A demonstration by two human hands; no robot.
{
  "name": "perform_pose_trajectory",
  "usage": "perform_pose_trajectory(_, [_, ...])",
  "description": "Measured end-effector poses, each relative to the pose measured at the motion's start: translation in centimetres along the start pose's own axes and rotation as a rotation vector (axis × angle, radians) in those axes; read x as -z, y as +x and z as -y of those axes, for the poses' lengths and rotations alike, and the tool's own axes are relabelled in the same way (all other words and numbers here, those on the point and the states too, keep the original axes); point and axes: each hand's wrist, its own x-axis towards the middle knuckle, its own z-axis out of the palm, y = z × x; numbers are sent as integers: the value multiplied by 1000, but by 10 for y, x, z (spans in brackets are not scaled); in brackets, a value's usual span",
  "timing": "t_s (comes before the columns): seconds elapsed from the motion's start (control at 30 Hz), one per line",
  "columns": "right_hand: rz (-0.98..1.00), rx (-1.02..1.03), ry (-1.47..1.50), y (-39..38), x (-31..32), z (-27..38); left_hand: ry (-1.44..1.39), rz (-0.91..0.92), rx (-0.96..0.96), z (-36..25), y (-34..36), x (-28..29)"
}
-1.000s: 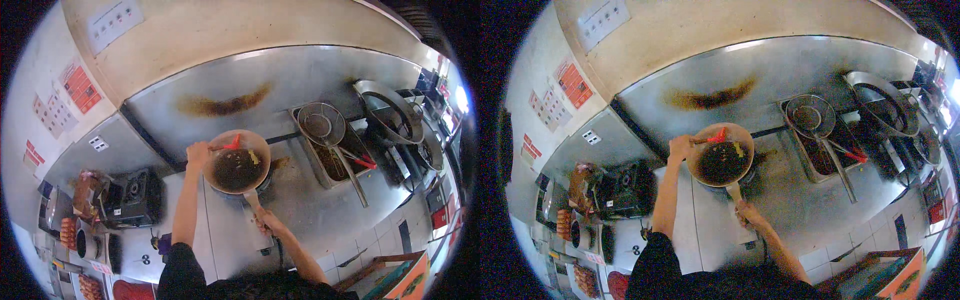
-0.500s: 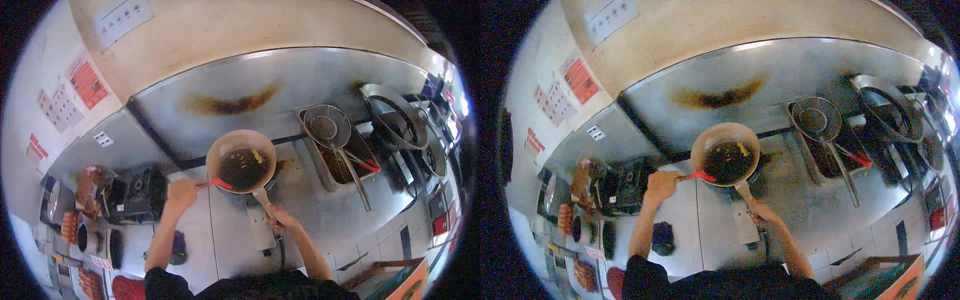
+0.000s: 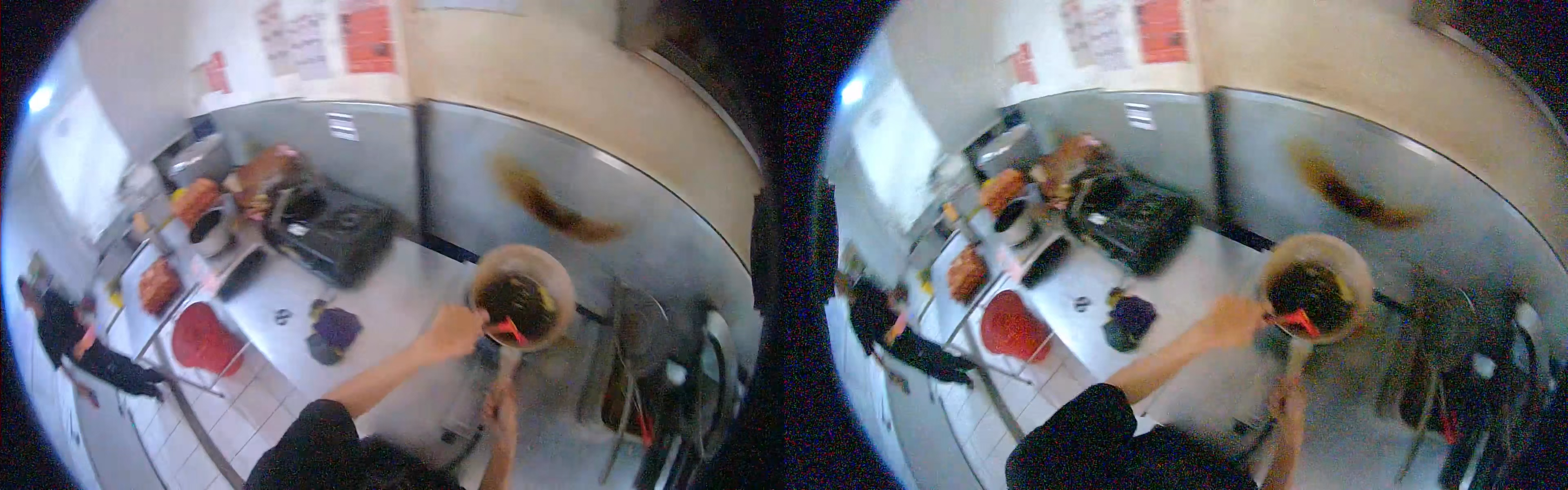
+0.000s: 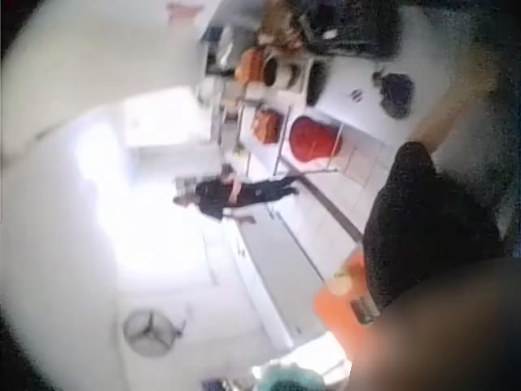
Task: The person pours liquid from a pot into a pan, uses a spatula to stir and scrape the contents, and then uses a strainer to remove items from a container of oil.
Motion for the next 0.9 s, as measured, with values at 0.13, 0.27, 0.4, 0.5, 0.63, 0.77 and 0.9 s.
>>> perform_pose_trajectory(0.13, [-106, -219, 28, -12, -25, 4, 56, -226, -125, 28, -57, -53])
perform_pose_trajectory(0.27, [-178, -191, -21, -9, -11, 11, 113, -194, -58, -20, -39, -71])
perform_pose_trajectory(0.4, [-170, -196, -92, -4, -23, 10, 31, 79, 110, -25, 12, -109])
perform_pose_trajectory(0.5, [-143, -213, -127, 0, -24, 11, -27, -205, 133, -20, 6, -104])
perform_pose_trajectory(0.63, [-145, -211, -148, 4, -22, 14, -20, -139, 220, -18, -9, -71])
perform_pose_trajectory(0.77, [-154, -203, -145, 5, -22, 14, 170, -65, 228, -15, -17, -57])
perform_pose_trajectory(0.9, [-154, -191, -147, 4, -24, 11, 117, -118, 205, -1, -7, -79])
